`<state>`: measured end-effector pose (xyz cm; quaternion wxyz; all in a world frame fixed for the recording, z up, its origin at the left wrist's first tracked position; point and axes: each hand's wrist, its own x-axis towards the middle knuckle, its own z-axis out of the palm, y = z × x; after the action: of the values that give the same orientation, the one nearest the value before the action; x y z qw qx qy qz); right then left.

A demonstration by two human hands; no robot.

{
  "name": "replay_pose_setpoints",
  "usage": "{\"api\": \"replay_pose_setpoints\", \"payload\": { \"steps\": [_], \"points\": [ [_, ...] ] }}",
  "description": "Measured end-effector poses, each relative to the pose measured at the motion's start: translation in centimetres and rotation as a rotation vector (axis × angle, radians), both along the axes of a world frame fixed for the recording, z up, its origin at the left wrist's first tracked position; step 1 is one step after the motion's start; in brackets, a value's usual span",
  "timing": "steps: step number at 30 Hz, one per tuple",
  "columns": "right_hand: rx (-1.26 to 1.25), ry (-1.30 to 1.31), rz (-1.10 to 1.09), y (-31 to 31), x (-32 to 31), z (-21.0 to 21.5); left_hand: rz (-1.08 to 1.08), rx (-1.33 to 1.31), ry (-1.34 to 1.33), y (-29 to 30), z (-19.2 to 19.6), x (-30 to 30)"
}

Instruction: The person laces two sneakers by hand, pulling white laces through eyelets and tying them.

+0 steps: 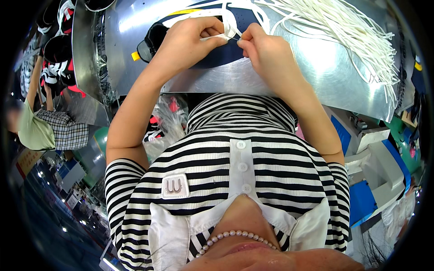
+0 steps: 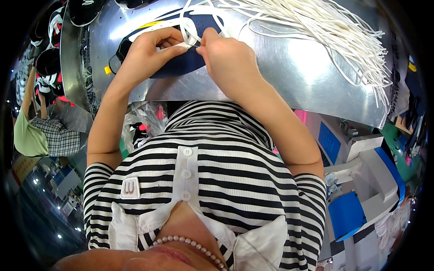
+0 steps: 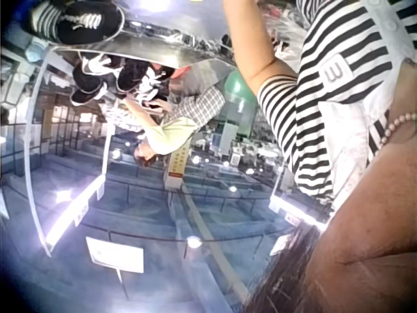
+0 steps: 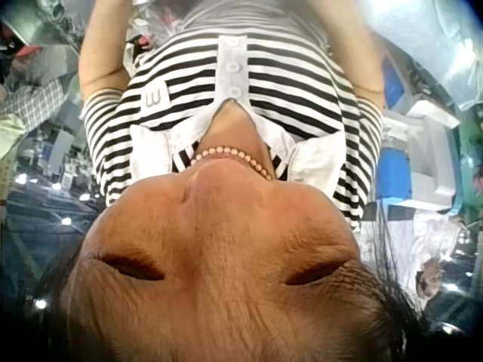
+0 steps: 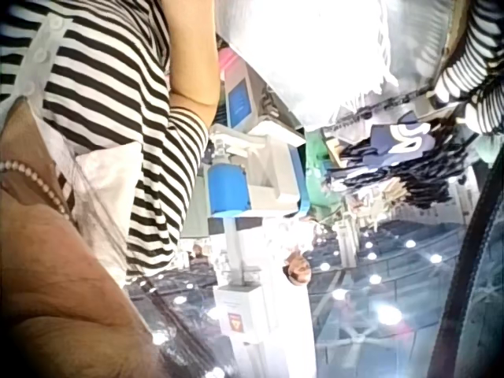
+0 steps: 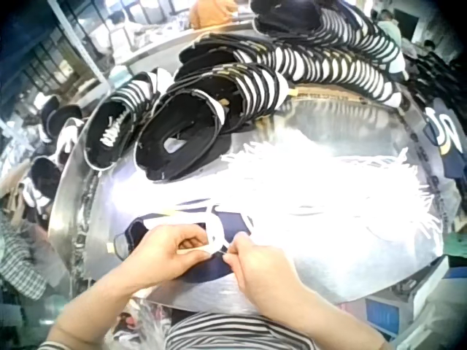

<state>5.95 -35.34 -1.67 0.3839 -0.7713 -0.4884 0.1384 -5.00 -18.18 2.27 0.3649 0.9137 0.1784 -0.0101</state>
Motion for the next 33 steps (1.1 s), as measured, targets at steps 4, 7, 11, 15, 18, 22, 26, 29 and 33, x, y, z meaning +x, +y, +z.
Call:
{"api": "replay_pose_setpoints", "payload": {
  "steps": [4, 7, 11, 15, 18, 22, 26, 29, 33],
  "points": [
    [-0.127, -0.168, 0.009, 1.6, -1.3, 0.7, -0.062, -0.001, 0.018, -0.5, 0.0, -0.2],
    [-0.225, -0.203, -0.018, 3.4, -2.1, 0.6, -0.059, 0.066, -0.071, -0.9, -0.3, -0.5],
    [-0.128, -0.118, -0.027, 2.1, -2.1, 1.1, -0.088, 0.239, -0.238, -0.8, -0.2, -1.4],
    [-0.230, 0.177, 0.088, -3.9, 0.4, 6.5, -0.159, 0.556, -0.376, -0.7, 0.2, -4.3],
    [-0.010, 0.427, -0.213, -6.0, 4.7, 7.2, -0.267, 0.684, -0.562, -0.4, -0.2, -5.0],
    [0.163, 0.778, -0.141, -0.7, 6.3, 3.4, -0.212, 0.642, -0.487, -1.4, 0.4, -4.1],
    [0.185, 0.640, -0.148, 0.9, 3.8, 1.6, -0.053, -0.158, -0.022, 2.3, 1.1, -4.2],
    [0.261, 0.681, -0.159, 1.4, 2.5, 1.4, 0.125, -0.696, 0.399, 3.5, 2.2, -3.3],
    [0.272, 0.785, -0.197, 1.8, 1.4, 2.1, 0.120, -0.737, 0.336, 3.2, 1.2, -2.3]
  ]
}}
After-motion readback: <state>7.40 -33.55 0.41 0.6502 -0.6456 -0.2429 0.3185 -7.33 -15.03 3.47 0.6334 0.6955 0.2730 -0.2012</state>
